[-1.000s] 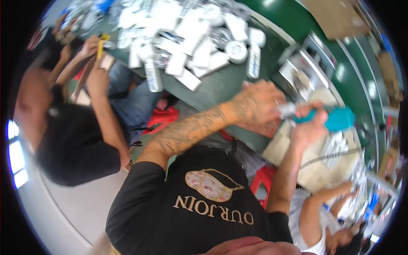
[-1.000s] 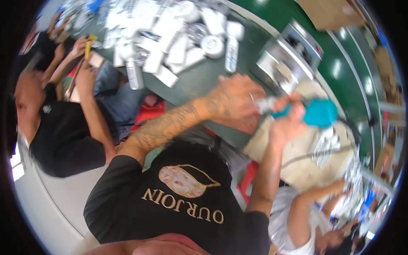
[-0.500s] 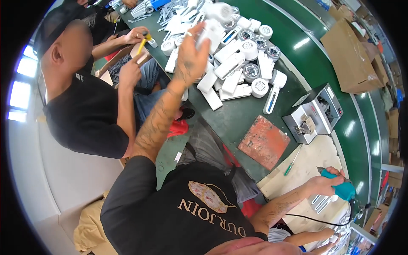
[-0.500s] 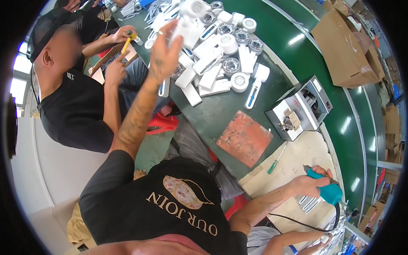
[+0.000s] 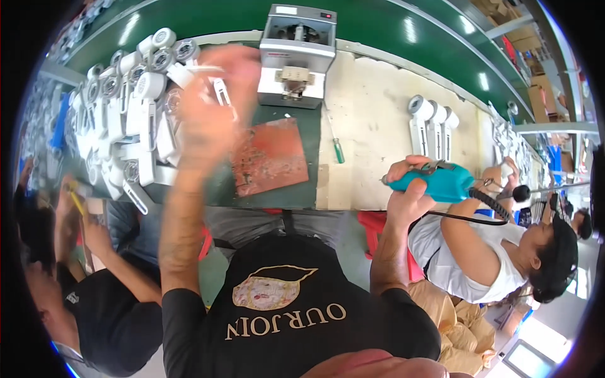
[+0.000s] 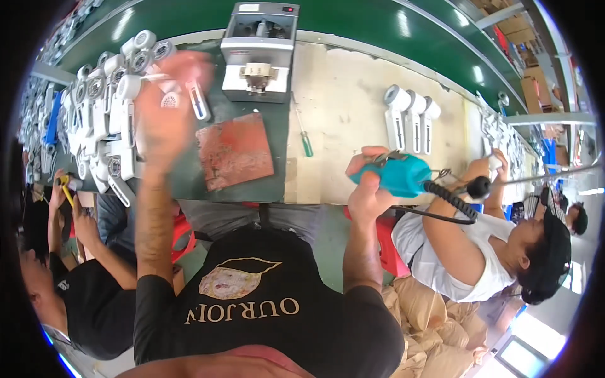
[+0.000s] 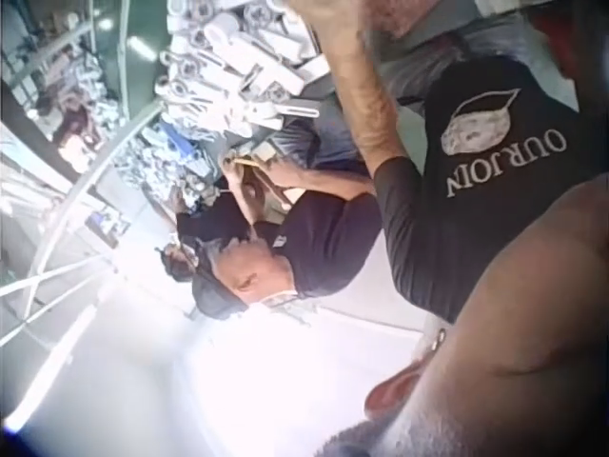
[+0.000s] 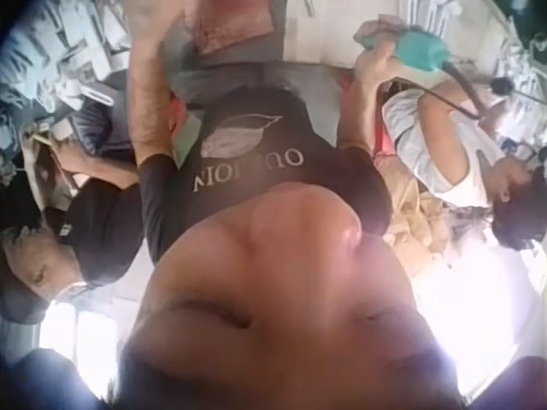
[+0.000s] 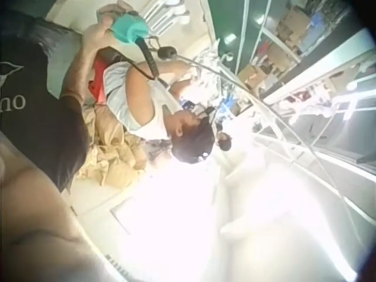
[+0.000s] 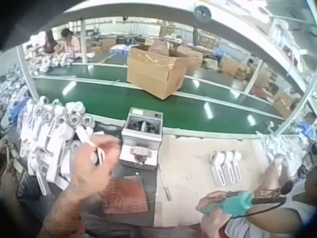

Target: The person assembles white plastic electronic units by inserting screws into plastic housings with an electric screwdriver.

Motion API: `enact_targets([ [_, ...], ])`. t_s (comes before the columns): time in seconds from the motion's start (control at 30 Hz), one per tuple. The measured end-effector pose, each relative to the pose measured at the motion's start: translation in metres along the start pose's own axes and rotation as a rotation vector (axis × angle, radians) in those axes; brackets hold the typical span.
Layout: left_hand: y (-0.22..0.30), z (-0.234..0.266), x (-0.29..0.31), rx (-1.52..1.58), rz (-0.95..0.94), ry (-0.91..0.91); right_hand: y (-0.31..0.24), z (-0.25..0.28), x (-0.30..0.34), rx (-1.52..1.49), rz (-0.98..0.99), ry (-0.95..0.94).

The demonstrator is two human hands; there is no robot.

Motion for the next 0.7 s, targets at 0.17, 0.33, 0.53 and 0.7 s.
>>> enact_targets([
  [0.17,-0.029,-0.242,0.026,-0.086,-0.022,-0.643,-0.024,0.022,0.02,0.041,0.0,0.041],
  [0.33,-0.058,-0.347,0.024,-0.473,-0.068,-0.571,-0.039,0.032,0.037,0.076,-0.036,0.096],
  [0.53,-0.084,-0.338,0.012,-0.407,-0.001,-0.427,-0.04,0.026,0.033,0.082,-0.05,0.033],
  [0.7,-0.065,-0.22,0.02,-0.205,-0.36,-0.335,-0.022,0.023,0.022,0.046,-0.051,0.011],
])
Point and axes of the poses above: each hand's wrist, its own x-axis away from the middle knuckle, its own z-axis out of the back of the hand, y = z × x, the point moved 1 cm from there along -x, towards the middle knuckle, and after that the axes turned 11 degrees about z, right-handed, at the moved point
